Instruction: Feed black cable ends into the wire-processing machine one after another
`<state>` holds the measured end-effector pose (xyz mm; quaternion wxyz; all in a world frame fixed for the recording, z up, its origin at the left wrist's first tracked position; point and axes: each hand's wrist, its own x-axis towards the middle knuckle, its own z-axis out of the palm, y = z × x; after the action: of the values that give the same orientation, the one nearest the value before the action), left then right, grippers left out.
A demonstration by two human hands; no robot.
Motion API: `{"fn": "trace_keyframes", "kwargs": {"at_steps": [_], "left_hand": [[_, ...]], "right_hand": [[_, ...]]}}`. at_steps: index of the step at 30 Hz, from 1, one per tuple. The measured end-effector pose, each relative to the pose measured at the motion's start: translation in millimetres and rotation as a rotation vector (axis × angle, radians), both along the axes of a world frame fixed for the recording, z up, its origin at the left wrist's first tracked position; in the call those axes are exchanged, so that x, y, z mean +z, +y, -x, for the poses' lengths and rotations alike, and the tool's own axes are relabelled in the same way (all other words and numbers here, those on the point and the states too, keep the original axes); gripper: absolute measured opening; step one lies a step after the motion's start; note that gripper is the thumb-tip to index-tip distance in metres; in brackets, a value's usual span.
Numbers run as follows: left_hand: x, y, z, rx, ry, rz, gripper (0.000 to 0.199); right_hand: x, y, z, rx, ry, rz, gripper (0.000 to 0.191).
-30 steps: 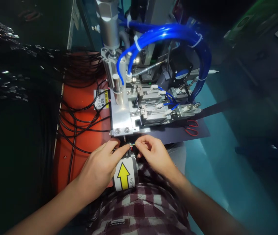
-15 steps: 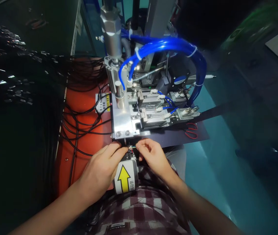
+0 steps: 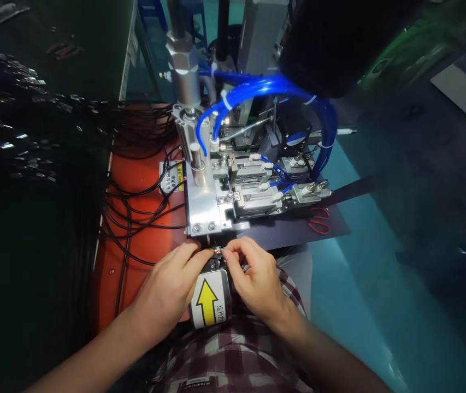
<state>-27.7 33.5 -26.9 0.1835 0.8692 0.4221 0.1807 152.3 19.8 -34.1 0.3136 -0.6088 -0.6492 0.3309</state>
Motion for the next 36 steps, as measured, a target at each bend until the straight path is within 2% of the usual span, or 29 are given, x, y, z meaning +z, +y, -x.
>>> {"fn": "trace_keyframes", "kwargs": {"at_steps": [3,6,8,12,15,19,22,25,33,36], "left_hand": [[0.7,0.6,-0.1,-0.01,0.007,-0.009,0.027],[2.7,0.9,-0.5,-0.016,0.026,-0.015,0.028],[4.1,0.7,-1.1,-0.009,0.04,-0.009,0.03],[5.6,-0.1,-2.6,0.001,0.053,-0.012,0.031],[5.5,-0.3,-3.2,0.006,0.045,-0.044,0.03],[4.2,0.1,-3.3,0.007,0.041,-0.064,0.029],[3.3,0.3,-3.1,0.005,0.045,-0.068,0.029],[2.9,-0.1,-2.7,0.006,0.049,-0.069,0.029],[0.1,-1.8,-0.6,0.005,0.046,-0.014,0.029],[3.0,-2.1,-1.0,0.002,0.09,-0.049,0.03]], "right_hand": [[-4.9,3.2,-0.8,-0.005,0.077,0.062,0.014],[-14.0,5.6,-2.8,-0.018,0.294,0.253,0.015],[-17.9,6.0,-4.9,-0.038,0.369,0.326,0.016],[-14.0,5.2,-4.8,-0.12,0.181,0.176,0.016],[-7.8,5.9,2.3,-0.105,0.074,0.073,0.017],[-4.4,8.7,12.7,-0.136,-0.017,-0.004,0.013],[-5.3,11.1,16.4,-0.164,-0.008,-0.018,0.011],[-9.4,12.1,17.0,-0.182,0.076,0.018,0.01],[-21.7,5.3,10.4,-0.204,0.489,0.21,0.013],[-23.1,8.5,8.8,-0.241,0.607,0.306,0.013]]}}
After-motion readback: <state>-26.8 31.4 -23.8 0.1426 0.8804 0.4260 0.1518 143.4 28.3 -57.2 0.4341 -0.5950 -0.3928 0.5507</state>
